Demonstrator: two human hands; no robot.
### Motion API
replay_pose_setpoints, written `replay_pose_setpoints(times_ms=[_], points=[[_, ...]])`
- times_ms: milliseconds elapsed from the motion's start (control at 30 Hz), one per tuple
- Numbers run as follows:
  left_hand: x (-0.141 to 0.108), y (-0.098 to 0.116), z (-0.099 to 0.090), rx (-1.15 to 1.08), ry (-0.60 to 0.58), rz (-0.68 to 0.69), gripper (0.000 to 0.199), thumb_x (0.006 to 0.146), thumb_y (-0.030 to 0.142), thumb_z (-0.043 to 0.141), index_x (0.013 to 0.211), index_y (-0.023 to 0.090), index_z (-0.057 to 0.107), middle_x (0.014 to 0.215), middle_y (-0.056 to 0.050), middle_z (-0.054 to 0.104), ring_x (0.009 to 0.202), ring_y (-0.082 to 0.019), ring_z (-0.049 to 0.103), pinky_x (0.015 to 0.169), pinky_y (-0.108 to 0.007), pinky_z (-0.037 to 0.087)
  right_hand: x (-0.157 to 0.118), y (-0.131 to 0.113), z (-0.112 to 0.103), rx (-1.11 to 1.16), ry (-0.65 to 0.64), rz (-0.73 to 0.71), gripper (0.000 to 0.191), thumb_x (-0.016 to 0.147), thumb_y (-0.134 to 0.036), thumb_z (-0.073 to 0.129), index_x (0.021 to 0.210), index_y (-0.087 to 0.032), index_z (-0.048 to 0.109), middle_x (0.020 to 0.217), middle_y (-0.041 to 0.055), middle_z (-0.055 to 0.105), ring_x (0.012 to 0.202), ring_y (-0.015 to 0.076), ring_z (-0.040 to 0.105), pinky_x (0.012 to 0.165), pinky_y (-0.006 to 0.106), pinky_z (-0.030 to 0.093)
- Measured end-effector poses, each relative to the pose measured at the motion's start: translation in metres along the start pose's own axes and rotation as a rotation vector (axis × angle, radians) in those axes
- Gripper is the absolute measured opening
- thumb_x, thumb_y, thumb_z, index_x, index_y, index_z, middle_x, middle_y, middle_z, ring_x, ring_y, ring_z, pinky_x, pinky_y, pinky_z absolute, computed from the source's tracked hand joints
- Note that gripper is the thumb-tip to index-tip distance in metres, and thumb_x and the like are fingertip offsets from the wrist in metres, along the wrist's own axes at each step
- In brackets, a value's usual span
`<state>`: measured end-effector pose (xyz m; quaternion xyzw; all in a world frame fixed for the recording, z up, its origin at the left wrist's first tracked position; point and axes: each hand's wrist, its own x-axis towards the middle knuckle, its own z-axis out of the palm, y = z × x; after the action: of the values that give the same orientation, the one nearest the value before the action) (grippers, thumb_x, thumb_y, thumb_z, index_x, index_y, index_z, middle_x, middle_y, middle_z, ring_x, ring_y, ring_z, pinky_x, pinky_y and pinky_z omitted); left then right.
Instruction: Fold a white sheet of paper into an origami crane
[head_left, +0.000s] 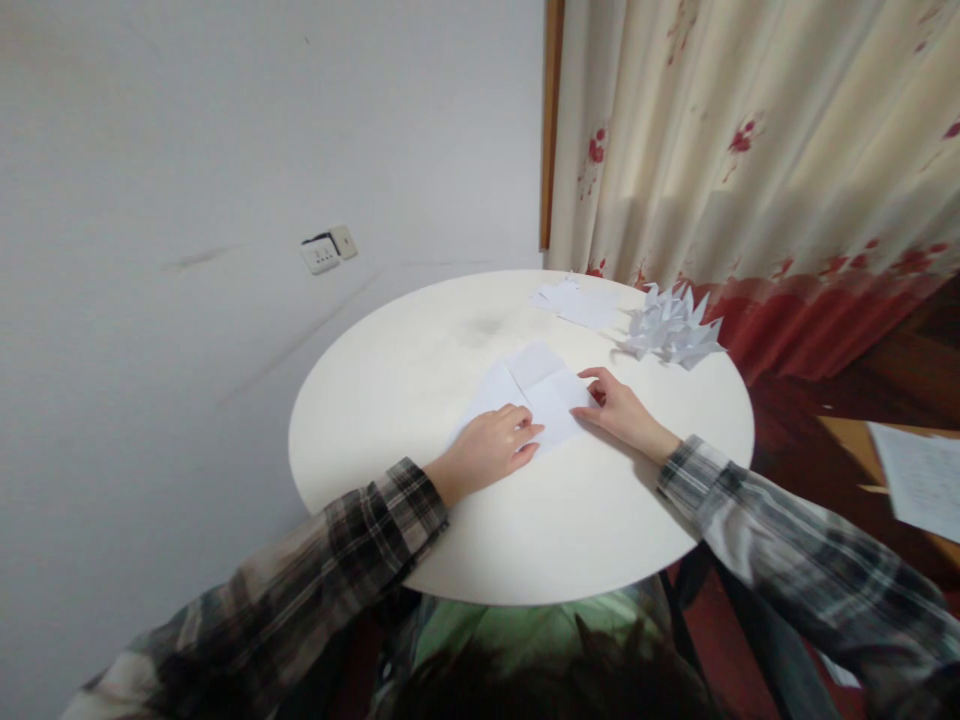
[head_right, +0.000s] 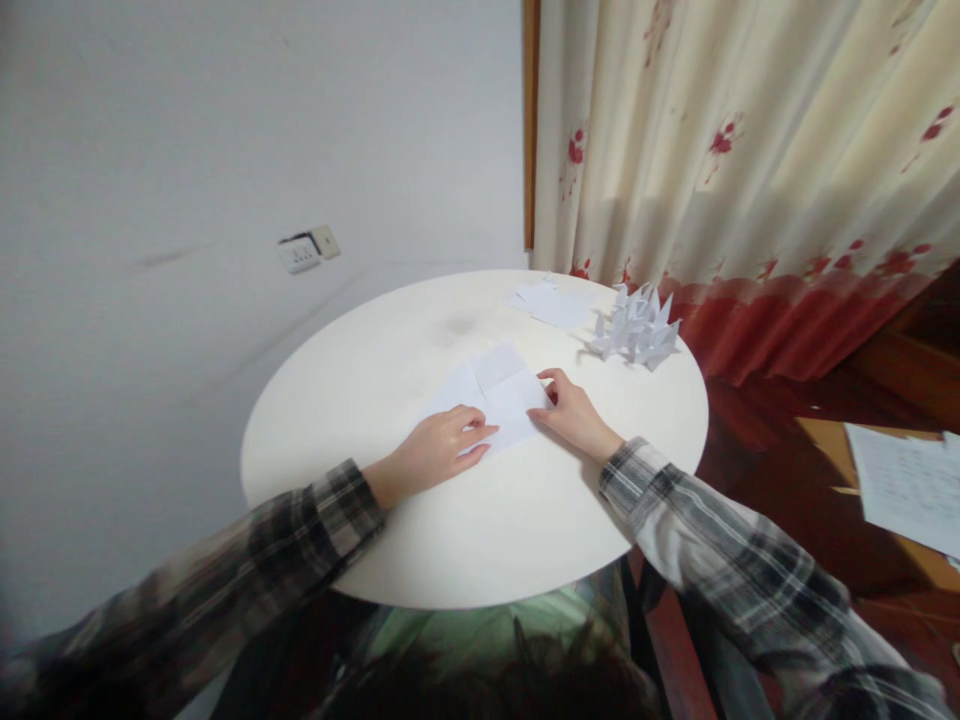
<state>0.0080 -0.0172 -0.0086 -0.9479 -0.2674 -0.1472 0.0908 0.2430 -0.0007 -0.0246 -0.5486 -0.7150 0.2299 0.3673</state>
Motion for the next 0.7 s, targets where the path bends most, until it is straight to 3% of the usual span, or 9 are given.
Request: replay_pose_setpoints(times_ms=[100,167,200,267,367,533,700], points=[[-0.004,-0.008,0.006,-0.014,-0.005,0.025,0.023,0.088,0.023,0.048,0.108,0.018,0.058,0.098,-0.006,0.057,0.089,-0.017,0.055,0.073,-0.027,0.048,-0.01,-0.005,-0.002,-0.208,0.167,-0.288,0.065,0.066,-0.037,0.069,0.121,-0.014,0.043,0.111,0.0161,0.056,0.1,0.028,0.053,0.086,0.046,0.043],[-0.006,-0.012,0.009,-0.013,-0.005,0.039,0.024,0.088,0.022,0.048,0.109,0.019,0.058,0.1,-0.005,0.057,0.09,-0.017,0.055,0.073,-0.028,0.048,-0.017,-0.01,-0.005,-0.242,0.112,-0.509,0.067,0.071,-0.043,0.066,0.126,-0.016,0.041,0.124,0.0174,0.049,0.115,0.0292,0.045,0.094,0.048,0.038],[-0.007,-0.013,0.01,-0.01,-0.004,0.046,0.024,0.088,0.021,0.048,0.11,0.02,0.058,0.101,-0.006,0.058,0.091,-0.018,0.055,0.073,-0.029,0.048,-0.02,-0.012,-0.005,-0.244,0.02,-0.601,0.066,0.072,-0.044,0.065,0.128,-0.017,0.04,0.125,0.0161,0.05,0.116,0.0277,0.045,0.095,0.047,0.039],[-0.008,-0.014,0.011,-0.002,-0.004,0.068,0.024,0.088,0.02,0.047,0.11,0.019,0.058,0.103,-0.006,0.058,0.092,-0.018,0.056,0.075,-0.03,0.049,-0.024,-0.015,-0.005,-0.253,-0.13,-0.709,0.056,0.077,-0.042,0.061,0.126,-0.02,0.044,0.122,0.0135,0.054,0.113,0.0241,0.05,0.093,0.042,0.043],[-0.01,-0.012,0.011,-0.012,0.01,0.112,0.023,0.089,0.018,0.046,0.108,0.017,0.059,0.104,-0.007,0.06,0.095,-0.018,0.056,0.078,-0.031,0.049,-0.024,-0.015,0.0,-0.283,-0.22,-0.793,0.032,0.087,-0.03,0.051,0.118,-0.02,0.053,0.107,0.0102,0.063,0.1,0.0186,0.058,0.085,0.036,0.049],[-0.011,-0.009,0.009,-0.084,0.053,0.166,0.02,0.089,0.018,0.048,0.104,0.017,0.06,0.1,-0.006,0.062,0.092,-0.016,0.057,0.079,-0.029,0.048,-0.021,-0.012,0.006,-0.445,-0.225,-0.984,0.022,0.09,-0.018,0.043,0.104,-0.014,0.06,0.096,0.0114,0.067,0.094,0.0188,0.06,0.081,0.035,0.05],[-0.011,-0.009,0.009,-0.121,0.074,0.189,0.018,0.089,0.019,0.048,0.101,0.017,0.062,0.097,-0.005,0.063,0.091,-0.015,0.057,0.08,-0.028,0.048,-0.02,-0.014,0.01,-0.526,-0.203,-1.011,0.021,0.091,-0.02,0.042,0.096,-0.014,0.061,0.085,0.0102,0.065,0.081,0.0173,0.059,0.07,0.032,0.049]])
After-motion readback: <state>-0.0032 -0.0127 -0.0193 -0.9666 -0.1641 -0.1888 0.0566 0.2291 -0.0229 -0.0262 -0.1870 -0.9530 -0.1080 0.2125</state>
